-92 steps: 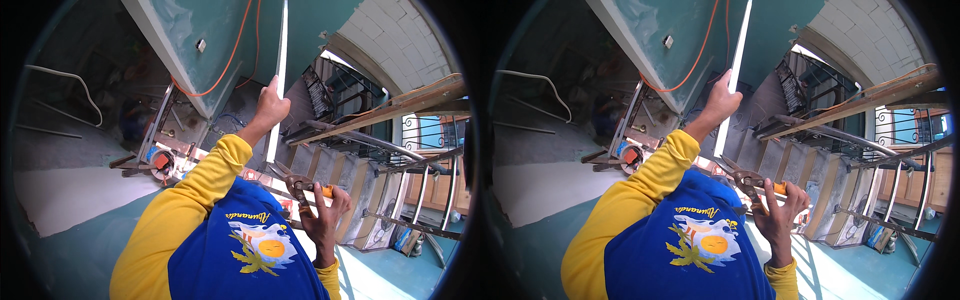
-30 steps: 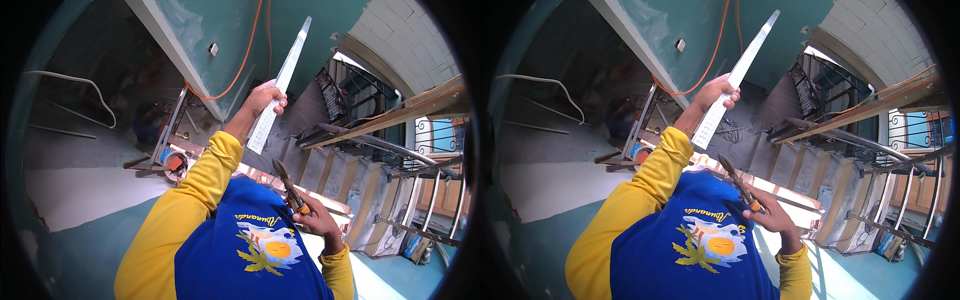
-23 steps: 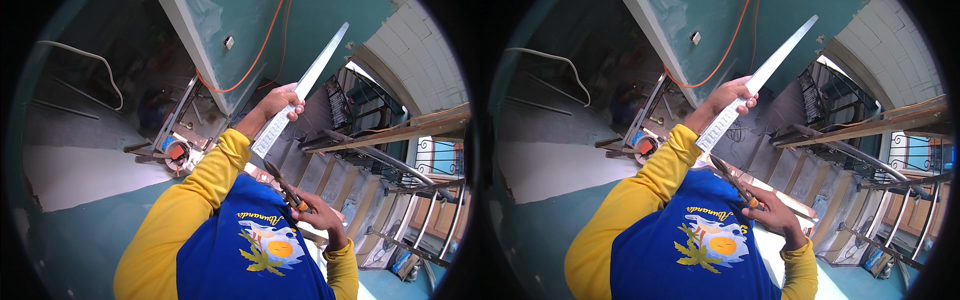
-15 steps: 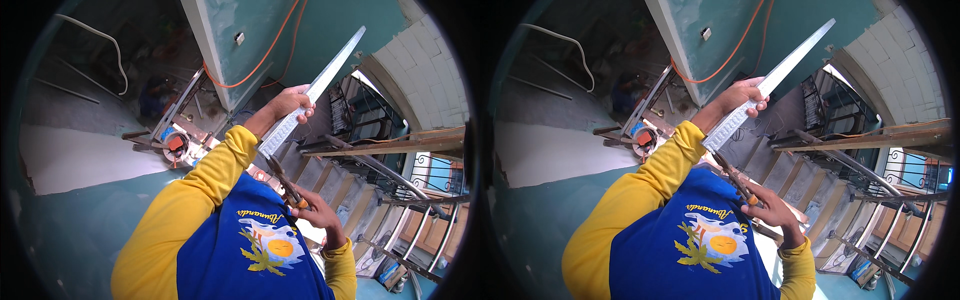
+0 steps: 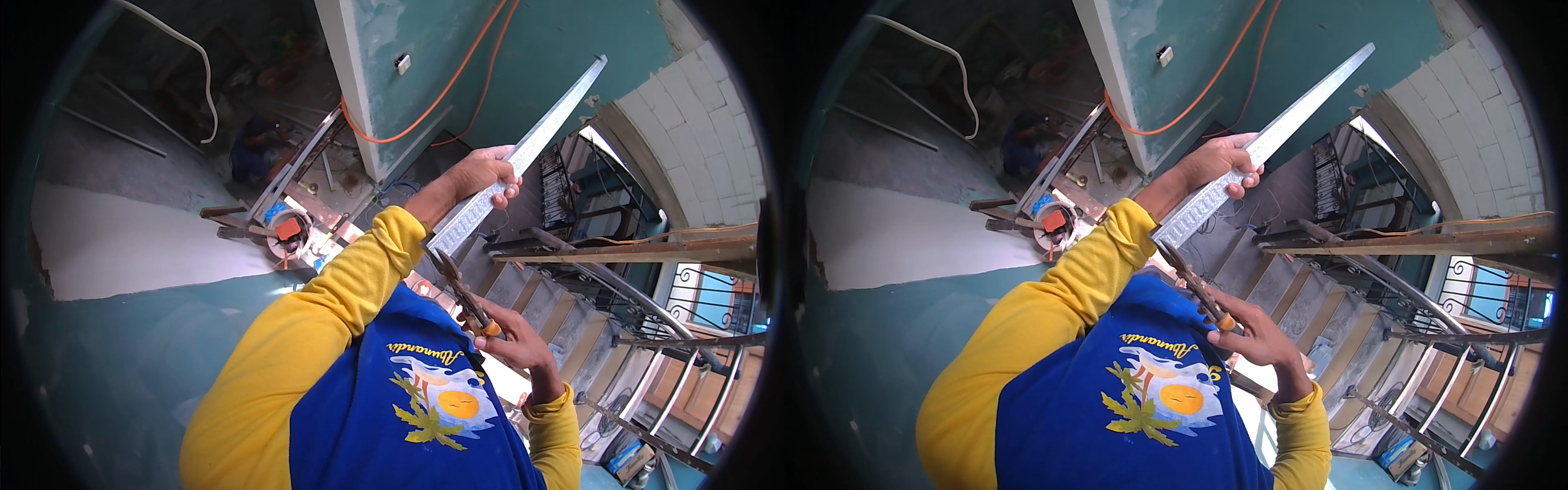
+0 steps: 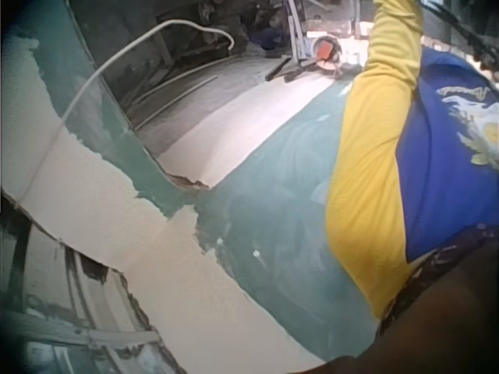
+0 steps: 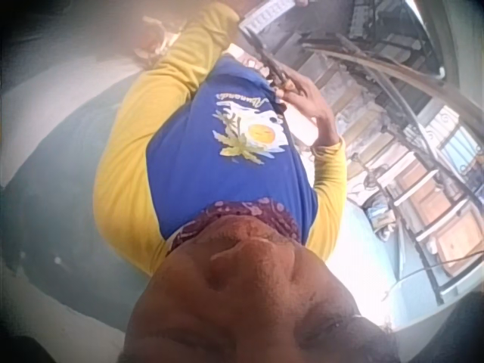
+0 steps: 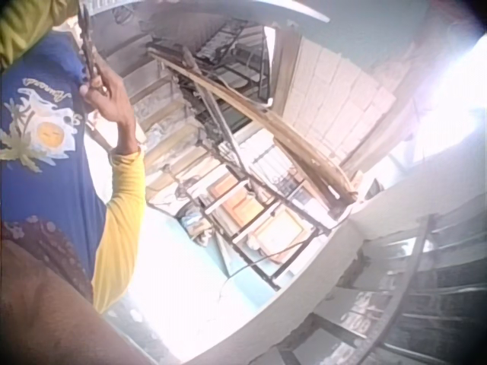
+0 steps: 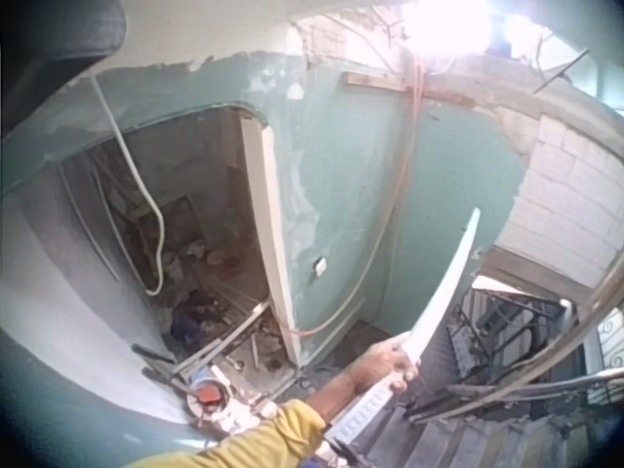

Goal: The person holds a long metal profile and uses tin snips to cut it into shorter pieces. The person repeatedly positions the snips along the profile and makes cuts while standing on a staircase in a construction area.

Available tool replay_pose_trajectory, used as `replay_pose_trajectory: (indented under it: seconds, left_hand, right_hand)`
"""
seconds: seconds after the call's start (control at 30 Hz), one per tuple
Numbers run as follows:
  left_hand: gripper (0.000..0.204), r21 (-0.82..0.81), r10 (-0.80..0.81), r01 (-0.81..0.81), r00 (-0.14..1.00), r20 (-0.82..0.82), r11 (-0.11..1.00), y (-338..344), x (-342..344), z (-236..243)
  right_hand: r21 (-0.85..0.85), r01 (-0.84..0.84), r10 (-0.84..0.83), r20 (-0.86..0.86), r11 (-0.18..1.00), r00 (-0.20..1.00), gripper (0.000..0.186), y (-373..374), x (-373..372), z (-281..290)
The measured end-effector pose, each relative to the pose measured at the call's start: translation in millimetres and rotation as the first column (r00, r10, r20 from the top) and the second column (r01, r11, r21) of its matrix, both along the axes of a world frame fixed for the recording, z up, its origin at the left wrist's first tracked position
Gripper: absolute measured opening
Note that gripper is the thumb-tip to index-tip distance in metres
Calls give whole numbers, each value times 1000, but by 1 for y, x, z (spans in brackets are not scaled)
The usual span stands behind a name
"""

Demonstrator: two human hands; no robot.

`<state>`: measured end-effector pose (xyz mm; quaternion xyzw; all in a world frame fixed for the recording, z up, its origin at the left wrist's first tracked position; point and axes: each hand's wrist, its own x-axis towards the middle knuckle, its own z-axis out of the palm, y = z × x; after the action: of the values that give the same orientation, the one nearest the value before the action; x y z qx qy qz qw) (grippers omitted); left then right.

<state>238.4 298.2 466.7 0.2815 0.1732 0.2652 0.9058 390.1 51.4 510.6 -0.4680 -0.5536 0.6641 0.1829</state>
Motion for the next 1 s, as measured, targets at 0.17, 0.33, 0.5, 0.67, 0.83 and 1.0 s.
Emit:
replay_pose_trajectory:
  seconds: [0.17, 0.33, 0.5, 0.67, 0.83, 1.0]
  left_hand:
    - [61, -1, 5, -5, 1000, -17, 1000, -3, -1, -1]
    - [61, -3, -2, 2, 1000, 5, 1000, -4, 0, -5]
    - [61, 7, 5, -4, 1000, -26, 1000, -5, 1, -4]
    - [61, 21, -12, 12, 1000, -21, 1000, -6, 2, -4]
    - [63, 20, -24, 24, 1000, 1, 1000, -8, 5, -6]
    - [65, 58, -56, 57, 998, -16, 997, -9, 9, -5]
  right_hand:
    - [4, -29, 29, 0, 1000, 1000, 83, -3, 4, -5]
    - [-35, -14, 14, -6, 999, 1000, 83, -6, 3, -5]
    - [9, 0, 0, 6, 1000, 1000, 85, -5, 0, -7]
    - [38, -44, 43, 29, 998, 999, 81, -3, 1, -9]
    - [104, -81, 72, 89, 991, 993, 73, -4, -2, -14]
    - [157, -73, 44, 183, 985, 982, 63, -2, -9, -10]
